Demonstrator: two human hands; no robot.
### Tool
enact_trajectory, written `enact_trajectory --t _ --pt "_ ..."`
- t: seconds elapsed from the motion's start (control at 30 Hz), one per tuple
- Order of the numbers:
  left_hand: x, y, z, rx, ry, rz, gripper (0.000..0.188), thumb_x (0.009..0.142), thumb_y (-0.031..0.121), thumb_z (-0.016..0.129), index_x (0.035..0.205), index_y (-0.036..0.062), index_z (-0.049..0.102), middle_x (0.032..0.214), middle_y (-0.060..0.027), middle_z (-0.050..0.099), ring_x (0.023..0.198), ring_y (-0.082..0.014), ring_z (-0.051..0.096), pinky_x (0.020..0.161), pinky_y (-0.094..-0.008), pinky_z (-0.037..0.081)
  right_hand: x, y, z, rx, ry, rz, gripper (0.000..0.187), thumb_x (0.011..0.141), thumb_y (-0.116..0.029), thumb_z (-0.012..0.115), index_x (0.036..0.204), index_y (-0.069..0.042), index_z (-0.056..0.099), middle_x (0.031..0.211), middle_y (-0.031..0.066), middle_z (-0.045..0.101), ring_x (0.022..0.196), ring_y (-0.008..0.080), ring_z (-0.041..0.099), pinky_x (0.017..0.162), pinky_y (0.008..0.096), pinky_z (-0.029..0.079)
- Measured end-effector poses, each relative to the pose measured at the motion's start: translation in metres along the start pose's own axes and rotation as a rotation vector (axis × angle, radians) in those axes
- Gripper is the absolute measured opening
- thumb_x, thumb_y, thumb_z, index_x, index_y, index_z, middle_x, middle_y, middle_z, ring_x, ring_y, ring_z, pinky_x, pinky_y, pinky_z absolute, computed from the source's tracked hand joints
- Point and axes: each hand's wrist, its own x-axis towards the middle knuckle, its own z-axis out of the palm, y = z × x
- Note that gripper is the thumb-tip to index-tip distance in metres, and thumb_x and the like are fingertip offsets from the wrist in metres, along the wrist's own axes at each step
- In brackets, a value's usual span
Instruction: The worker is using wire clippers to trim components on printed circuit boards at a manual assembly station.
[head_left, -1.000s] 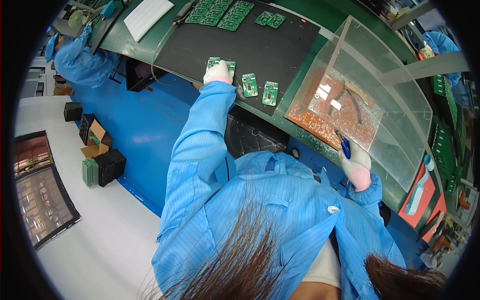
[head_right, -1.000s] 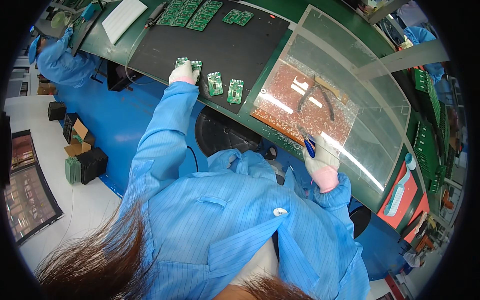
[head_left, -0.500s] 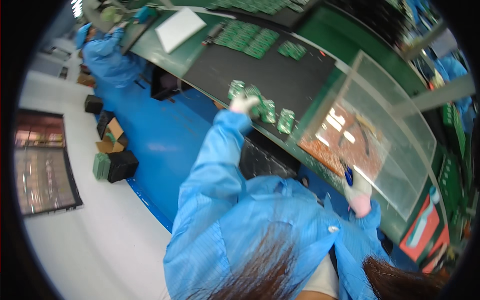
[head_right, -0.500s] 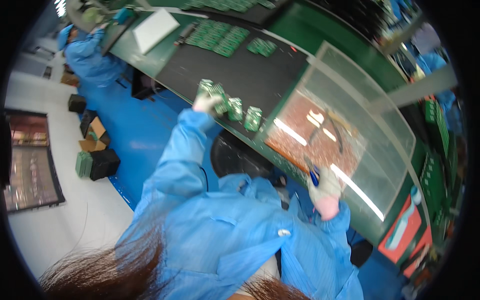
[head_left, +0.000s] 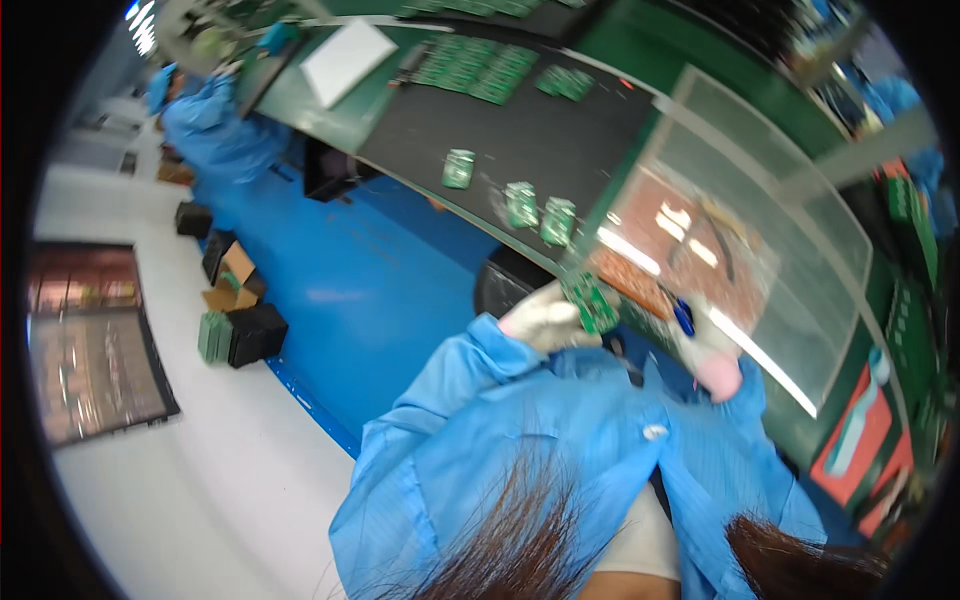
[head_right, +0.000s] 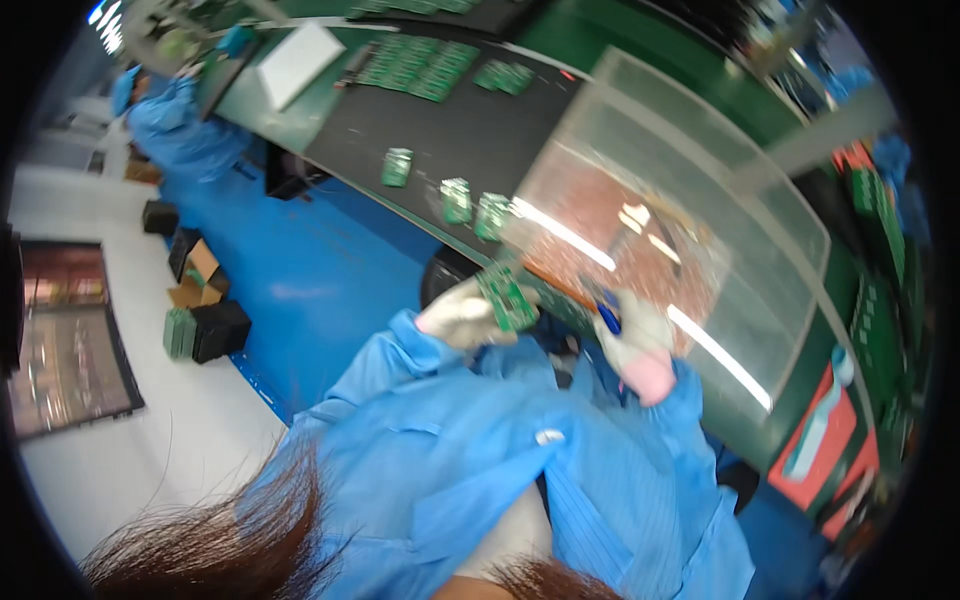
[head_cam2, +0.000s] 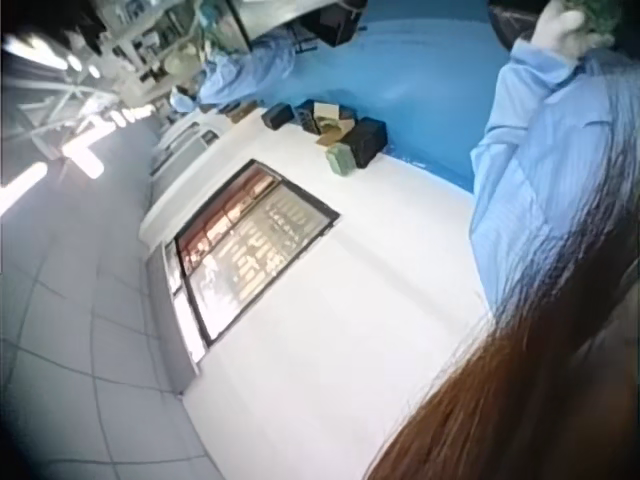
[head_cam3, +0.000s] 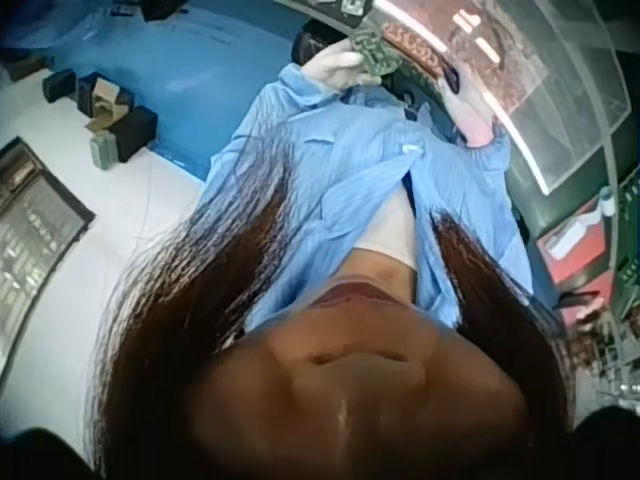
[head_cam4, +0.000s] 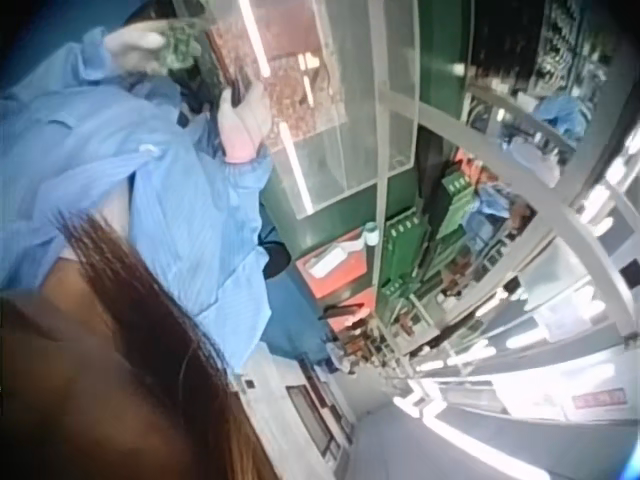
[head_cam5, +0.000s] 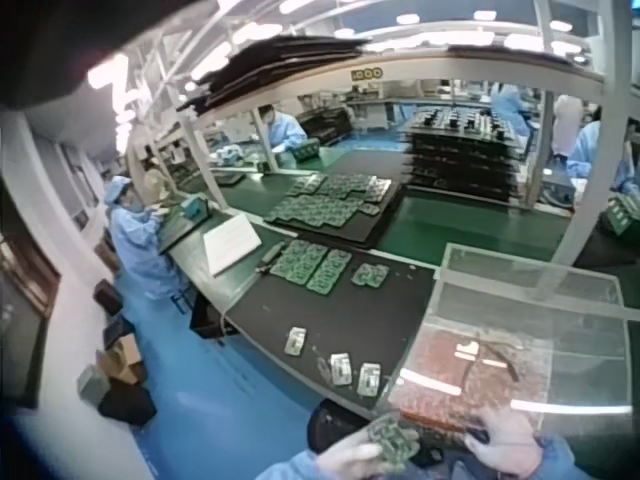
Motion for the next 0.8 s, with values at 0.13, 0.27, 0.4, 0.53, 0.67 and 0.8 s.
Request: enact_trajectory --t 0.13,0.27,0.4,0.53,0.67,0.8 --pt "0.022 -0.012 0.001 0.092 0.033 0.042 0.068 0.076 0.017 0.065 0.130 -0.0019 0.029 0.116 -0.0199 0.048 0.100 -0.0290 0.054 0.079 -0.0383 0.050 -0.009 0.000 -0.015 0.030 0.107 -0.120 0.036 0.074 -0.026 0.060 0.105 -0.009 0.055 0.088 0.0123 0.061 0.079 0.0299 0.058 0.071 0.0352 0.045" --pt "0.038 -0.029 0.010 0.171 0.144 0.122 0.062 0.078 0.012 0.063 0.128 -0.0034 0.029 0.113 -0.0206 0.049 0.092 -0.0291 0.058 0.075 -0.0365 0.053 -0.024 0.005 -0.023 -0.023 0.076 -0.203 0.040 0.074 -0.019 0.060 0.112 -0.007 0.054 0.095 0.0113 0.061 0.083 0.0271 0.058 0.075 0.0314 0.045" --pt "0.047 -0.038 0.019 0.229 0.188 0.168 0.062 0.077 0.014 0.065 0.127 -0.0036 0.031 0.112 -0.0203 0.050 0.091 -0.0291 0.058 0.076 -0.0373 0.052 -0.030 0.009 -0.021 -0.038 -0.019 -0.151 0.040 0.075 -0.021 0.059 0.111 -0.006 0.053 0.096 0.0120 0.061 0.083 0.0270 0.058 0.076 0.0320 0.045" --pt "0.049 -0.042 0.018 0.277 0.236 0.203 0.064 0.077 0.017 0.067 0.126 -0.0037 0.032 0.111 -0.0209 0.051 0.090 -0.0295 0.058 0.075 -0.0380 0.052 -0.029 0.008 -0.014 -0.016 -0.160 -0.118 0.040 0.075 -0.023 0.057 0.111 -0.005 0.053 0.097 0.0123 0.061 0.084 0.0274 0.058 0.076 0.0325 0.045" --pt "0.052 -0.044 0.018 0.302 0.256 0.238 0.063 0.077 0.020 0.068 0.124 -0.0028 0.034 0.108 -0.0198 0.052 0.089 -0.0278 0.059 0.074 -0.0356 0.053 -0.023 0.008 -0.011 0.040 -0.314 -0.082 0.041 0.077 -0.028 0.054 0.112 -0.006 0.053 0.099 0.0120 0.061 0.088 0.0281 0.058 0.077 0.0332 0.045" --pt "0.057 -0.046 0.019 0.298 0.216 0.291 0.056 0.079 0.023 0.067 0.121 0.0003 0.039 0.104 -0.0142 0.056 0.086 -0.0215 0.061 0.069 -0.0274 0.054 -0.015 0.007 -0.011 0.131 -0.446 -0.030 0.044 0.078 -0.035 0.050 0.115 -0.010 0.052 0.104 0.0103 0.061 0.096 0.0289 0.058 0.082 0.0346 0.045"
